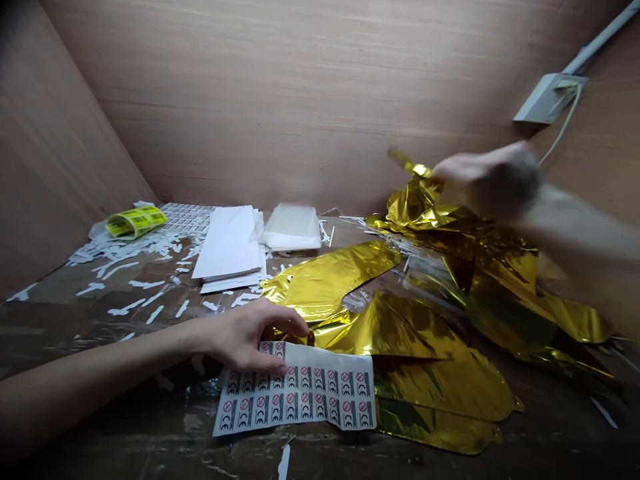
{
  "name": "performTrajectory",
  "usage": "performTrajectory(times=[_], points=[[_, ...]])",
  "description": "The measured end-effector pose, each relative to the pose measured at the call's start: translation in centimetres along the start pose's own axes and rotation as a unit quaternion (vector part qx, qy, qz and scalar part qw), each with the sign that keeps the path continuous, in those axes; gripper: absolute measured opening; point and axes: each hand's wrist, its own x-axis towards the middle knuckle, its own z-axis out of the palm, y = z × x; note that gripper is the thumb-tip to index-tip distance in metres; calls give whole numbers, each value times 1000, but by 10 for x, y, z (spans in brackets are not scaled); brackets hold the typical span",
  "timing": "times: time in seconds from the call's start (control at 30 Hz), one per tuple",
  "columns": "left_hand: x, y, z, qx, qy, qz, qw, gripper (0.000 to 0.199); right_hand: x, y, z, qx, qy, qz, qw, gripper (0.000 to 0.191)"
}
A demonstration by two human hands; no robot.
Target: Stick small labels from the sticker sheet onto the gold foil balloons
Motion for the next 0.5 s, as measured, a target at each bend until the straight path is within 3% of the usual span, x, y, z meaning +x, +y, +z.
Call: performTrajectory(times=[0.13, 0.27, 0.4, 0.5], points=[[1, 4, -2, 9, -7, -11, 1000, 56, -29, 10, 51, -107, -141, -122, 977, 34], [1, 6, -4, -9, -14, -23, 1000, 59, -57, 27, 100, -257, -206, -248, 911, 36], [0, 1, -1, -70, -7, -37, 997, 57, -65, 39, 108, -254, -189, -249, 915, 40], [1, -3, 0, -108, 11, -40, 993, 55, -67, 23, 97, -193, -161, -216, 943, 45]])
